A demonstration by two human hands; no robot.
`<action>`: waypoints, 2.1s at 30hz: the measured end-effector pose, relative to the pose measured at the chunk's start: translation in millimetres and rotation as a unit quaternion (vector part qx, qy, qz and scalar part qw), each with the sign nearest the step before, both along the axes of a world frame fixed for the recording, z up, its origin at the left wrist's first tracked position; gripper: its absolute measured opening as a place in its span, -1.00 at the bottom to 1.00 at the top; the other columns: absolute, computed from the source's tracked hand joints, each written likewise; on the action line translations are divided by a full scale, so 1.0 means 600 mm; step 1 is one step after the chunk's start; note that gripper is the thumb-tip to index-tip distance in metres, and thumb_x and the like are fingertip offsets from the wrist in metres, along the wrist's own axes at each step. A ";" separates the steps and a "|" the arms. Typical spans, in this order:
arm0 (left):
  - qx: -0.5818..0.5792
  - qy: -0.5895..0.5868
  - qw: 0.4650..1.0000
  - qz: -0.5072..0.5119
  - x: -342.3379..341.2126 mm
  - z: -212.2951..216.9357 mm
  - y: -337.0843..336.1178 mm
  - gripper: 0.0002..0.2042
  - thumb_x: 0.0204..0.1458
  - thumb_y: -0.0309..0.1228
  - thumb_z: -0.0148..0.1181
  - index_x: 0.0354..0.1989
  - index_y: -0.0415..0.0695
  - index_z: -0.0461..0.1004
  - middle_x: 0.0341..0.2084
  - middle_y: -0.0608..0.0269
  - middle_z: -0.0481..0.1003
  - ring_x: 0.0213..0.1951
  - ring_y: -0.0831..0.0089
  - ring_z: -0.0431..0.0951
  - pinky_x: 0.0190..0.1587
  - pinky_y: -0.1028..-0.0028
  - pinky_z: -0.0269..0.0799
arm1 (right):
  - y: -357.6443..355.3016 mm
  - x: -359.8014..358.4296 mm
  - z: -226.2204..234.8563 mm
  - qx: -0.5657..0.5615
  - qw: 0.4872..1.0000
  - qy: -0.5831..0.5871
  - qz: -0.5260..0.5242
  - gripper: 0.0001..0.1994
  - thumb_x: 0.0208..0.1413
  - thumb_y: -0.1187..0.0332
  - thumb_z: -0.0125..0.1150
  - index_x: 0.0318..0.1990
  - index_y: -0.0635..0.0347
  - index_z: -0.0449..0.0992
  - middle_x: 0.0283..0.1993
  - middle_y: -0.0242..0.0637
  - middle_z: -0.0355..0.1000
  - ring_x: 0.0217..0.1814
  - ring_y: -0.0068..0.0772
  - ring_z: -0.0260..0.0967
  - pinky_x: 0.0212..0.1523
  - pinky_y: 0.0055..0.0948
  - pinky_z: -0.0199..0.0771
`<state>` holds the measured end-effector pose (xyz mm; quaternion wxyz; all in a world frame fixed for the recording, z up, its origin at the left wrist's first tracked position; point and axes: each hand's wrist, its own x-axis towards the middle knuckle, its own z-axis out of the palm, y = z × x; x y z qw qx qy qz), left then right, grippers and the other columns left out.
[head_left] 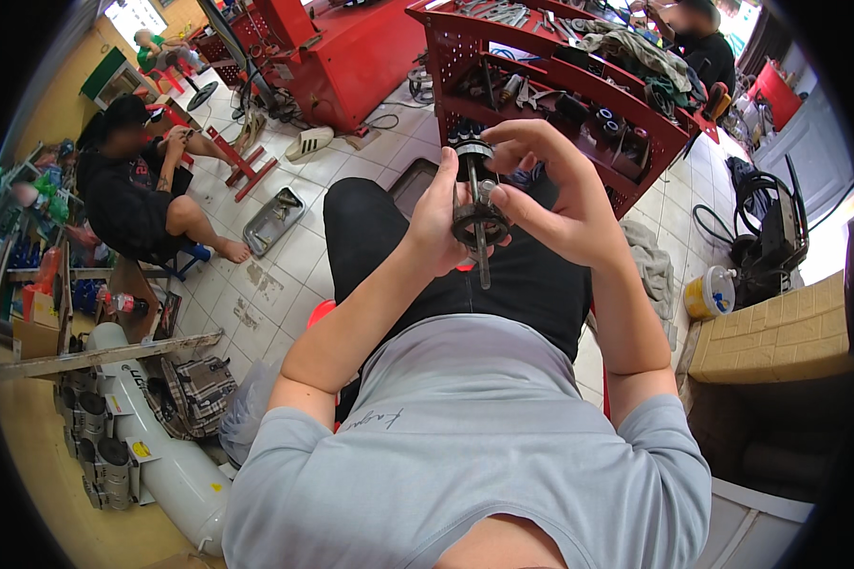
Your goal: The person assembles a mechanical component, likely a carburetor, by hand. They insert a metal rod into the housing, attach a small ring, and secure it with a nut, tightening it with their fingers.
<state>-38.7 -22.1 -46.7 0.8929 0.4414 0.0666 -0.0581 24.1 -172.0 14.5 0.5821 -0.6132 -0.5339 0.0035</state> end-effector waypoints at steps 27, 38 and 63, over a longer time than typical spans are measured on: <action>-0.007 -0.010 1.000 0.013 -0.003 0.005 -0.006 -0.37 0.22 0.22 -0.52 -0.09 -0.07 0.35 -0.35 0.33 0.45 -0.42 0.48 0.50 -0.53 0.40 0.37 | -0.008 -0.004 0.012 -0.098 0.994 -0.037 -0.031 -0.65 -0.06 0.53 0.21 -0.04 0.26 0.44 -0.24 -0.36 0.44 -0.20 -0.59 0.36 -0.16 -0.61 0.24; -0.015 -0.021 0.999 -0.019 -0.001 -0.003 0.006 -0.36 0.21 0.23 -0.50 -0.09 -0.08 0.35 -0.34 0.30 0.45 -0.44 0.45 0.49 -0.56 0.44 0.36 | -0.007 -0.005 0.014 -0.084 0.995 -0.055 0.014 -0.71 -0.02 0.57 0.17 -0.08 0.29 0.48 -0.29 -0.33 0.41 -0.34 -0.49 0.32 -0.20 -0.53 0.29; -0.246 -0.035 0.968 0.041 0.001 -0.038 0.025 -0.26 0.13 0.33 -0.55 -0.16 -0.09 0.40 -0.42 0.27 0.45 -0.32 0.35 0.51 -0.38 0.36 0.35 | 0.025 -0.011 -0.018 -0.035 0.926 -0.331 -0.176 -0.51 -0.44 0.04 0.48 -0.34 0.07 0.45 -0.39 -0.39 0.30 -0.31 -0.32 0.28 -0.21 -0.36 0.17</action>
